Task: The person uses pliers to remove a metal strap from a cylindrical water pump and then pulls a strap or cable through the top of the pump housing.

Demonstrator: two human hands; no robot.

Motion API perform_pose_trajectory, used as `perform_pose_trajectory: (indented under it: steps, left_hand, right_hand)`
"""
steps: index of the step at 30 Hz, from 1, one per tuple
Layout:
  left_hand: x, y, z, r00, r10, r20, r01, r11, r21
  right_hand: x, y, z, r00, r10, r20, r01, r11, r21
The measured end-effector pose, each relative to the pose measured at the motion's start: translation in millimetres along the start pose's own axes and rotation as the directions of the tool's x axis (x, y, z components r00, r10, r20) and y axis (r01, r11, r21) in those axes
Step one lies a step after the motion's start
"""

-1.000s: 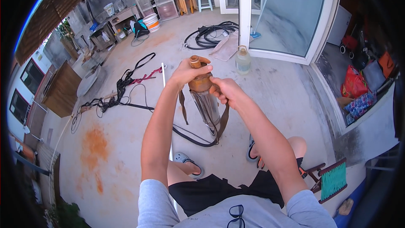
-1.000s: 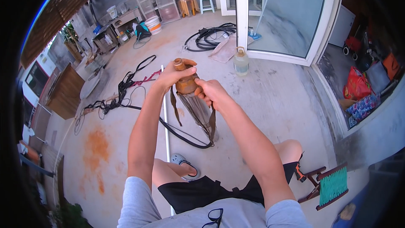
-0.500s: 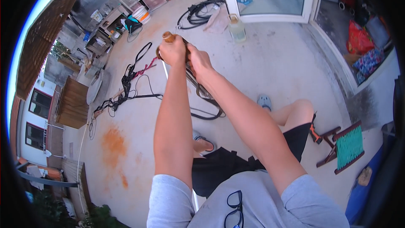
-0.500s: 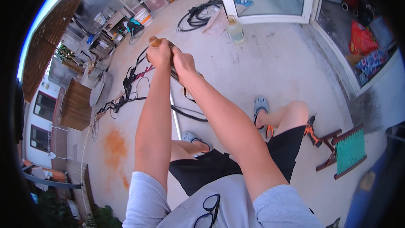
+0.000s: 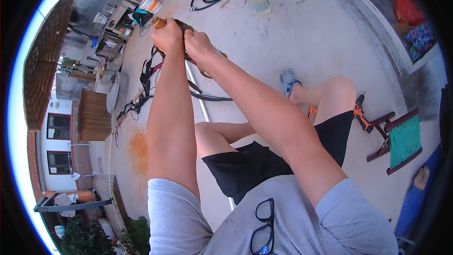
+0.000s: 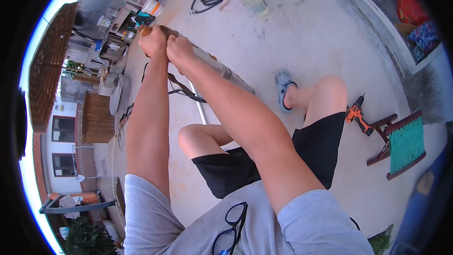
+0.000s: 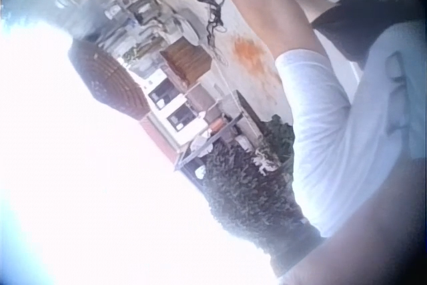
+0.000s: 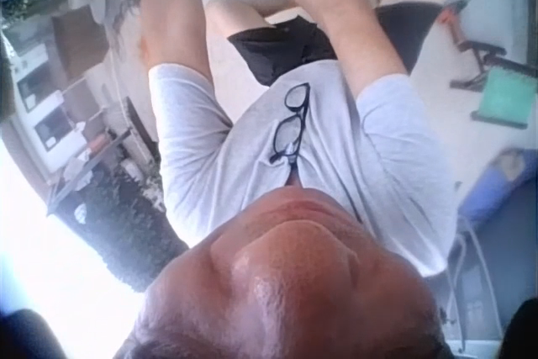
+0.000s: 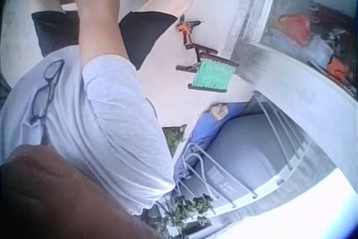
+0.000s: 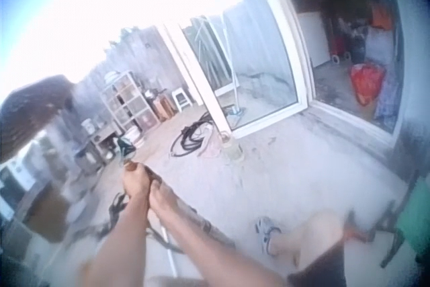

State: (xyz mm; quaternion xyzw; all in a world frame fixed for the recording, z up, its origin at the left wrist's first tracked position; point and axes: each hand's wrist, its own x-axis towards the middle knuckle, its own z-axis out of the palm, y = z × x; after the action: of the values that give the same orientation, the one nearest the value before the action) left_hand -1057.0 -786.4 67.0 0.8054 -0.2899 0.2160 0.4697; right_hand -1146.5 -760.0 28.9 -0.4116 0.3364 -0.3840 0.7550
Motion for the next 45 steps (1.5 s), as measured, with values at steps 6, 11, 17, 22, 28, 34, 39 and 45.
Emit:
perform_pose_trajectory:
  steps: [6, 11, 17, 22, 28, 34, 39, 45]
  left_hand:
    - [13.8, -5.8, 20.5, 0.994, 0.107, 0.039, -0.098, 0.977, -0.192]
    - [19.2, -8.2, 35.8, 0.981, 0.190, 0.047, -0.169, 0.943, -0.286]
    - [11.7, 8.7, 40.8, 0.965, 0.255, 0.064, -0.228, 0.933, -0.277]
    - [-5.8, 21.0, 36.6, 0.957, 0.281, 0.075, -0.234, 0.897, -0.374]
    - [-8.1, 46.6, 39.8, 0.996, 0.050, 0.079, -0.050, 0.999, -0.007]
    - [42.1, 34.2, 89.7, 0.993, -0.051, 0.108, 0.044, 0.997, 0.061]
    - [156.7, -61.9, 165.4, 0.932, 0.039, 0.361, -0.033, 0.999, -0.023]
    - [187.6, -44.6, 197.3, 0.633, -0.127, 0.764, 0.490, 0.829, -0.268]
  right_hand:
    - [24.3, 9.7, -4.2, 0.973, -0.232, -0.007, 0.225, 0.947, -0.229]
    - [31.9, 15.0, -6.3, 0.975, -0.221, -0.001, 0.219, 0.966, -0.140]
    - [3.5, -2.1, -21.3, 0.930, -0.357, -0.086, 0.332, 0.917, -0.219]
    - [5.4, -1.5, -46.3, 0.871, -0.492, 0.008, 0.438, 0.767, -0.469]
    - [48.6, -20.6, -68.6, 0.895, -0.427, 0.131, 0.400, 0.639, -0.657]
    - [105.1, -35.5, -77.1, 0.960, -0.057, 0.274, 0.165, 0.905, -0.391]
    - [153.6, -1.6, -72.0, 0.886, 0.059, 0.459, 0.106, 0.940, -0.324]
    - [241.5, -1.6, -82.7, 0.797, 0.111, 0.594, 0.000, 0.983, -0.183]
